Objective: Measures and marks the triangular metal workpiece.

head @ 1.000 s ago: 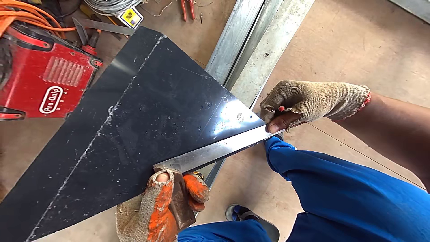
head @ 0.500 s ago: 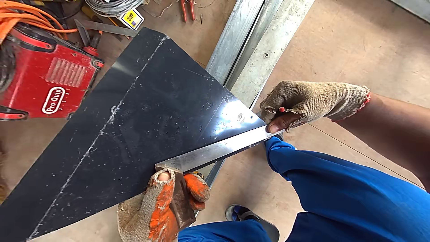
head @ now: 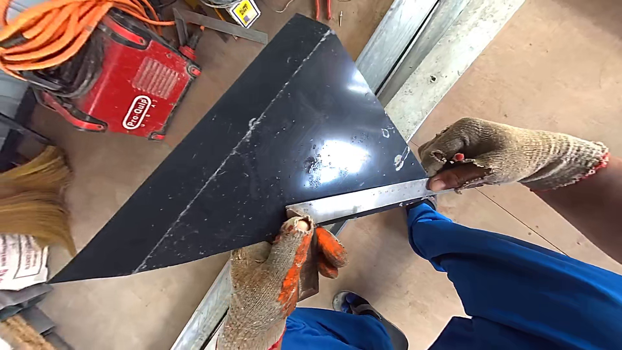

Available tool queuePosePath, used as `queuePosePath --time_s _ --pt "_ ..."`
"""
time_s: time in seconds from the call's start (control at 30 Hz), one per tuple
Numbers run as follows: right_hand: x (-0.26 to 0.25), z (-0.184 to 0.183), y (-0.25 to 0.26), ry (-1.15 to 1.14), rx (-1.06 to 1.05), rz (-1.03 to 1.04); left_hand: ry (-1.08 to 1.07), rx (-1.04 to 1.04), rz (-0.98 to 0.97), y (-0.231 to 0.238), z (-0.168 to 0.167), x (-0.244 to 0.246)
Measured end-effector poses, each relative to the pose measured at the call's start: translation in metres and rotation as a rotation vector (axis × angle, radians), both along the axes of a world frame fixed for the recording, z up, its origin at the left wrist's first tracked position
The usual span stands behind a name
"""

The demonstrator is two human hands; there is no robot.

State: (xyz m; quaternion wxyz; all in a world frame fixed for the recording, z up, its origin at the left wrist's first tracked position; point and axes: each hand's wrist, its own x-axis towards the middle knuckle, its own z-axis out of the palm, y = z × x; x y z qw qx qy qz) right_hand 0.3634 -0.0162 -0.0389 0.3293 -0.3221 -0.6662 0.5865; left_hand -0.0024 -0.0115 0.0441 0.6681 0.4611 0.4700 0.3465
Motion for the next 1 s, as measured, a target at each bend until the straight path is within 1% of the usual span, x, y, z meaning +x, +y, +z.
queuePosePath --time_s 0.23,0.4,0.6,0.7,0.8,0.87,1.0 --pt "0.0 0.0 -0.003 -0.019 -0.019 -0.031 -0.02 0.023 -0.017 0.003 0.006 0.007" --pt "0.0 -0.001 -0.003 -0.018 -0.015 -0.042 0.031 0.008 0.001 0.005 0.005 0.01" --pt "0.001 -0.001 -0.005 -0.02 -0.015 -0.044 -0.01 0.01 -0.024 0.004 0.003 0.008" --pt "0.001 -0.001 -0.005 -0.042 0.019 -0.058 -0.013 0.033 -0.037 0.005 0.004 0.009" --pt "0.003 -0.001 -0.006 -0.04 -0.001 -0.063 -0.007 0.031 -0.04 0.008 -0.002 0.008" --pt "0.003 -0.004 -0.007 -0.047 -0.018 -0.072 0.031 -0.014 -0.024 0.012 -0.011 0.008" --pt "0.002 -0.023 -0.015 -0.063 -0.146 -0.097 0.049 -0.227 -0.062 0.027 -0.043 0.013"
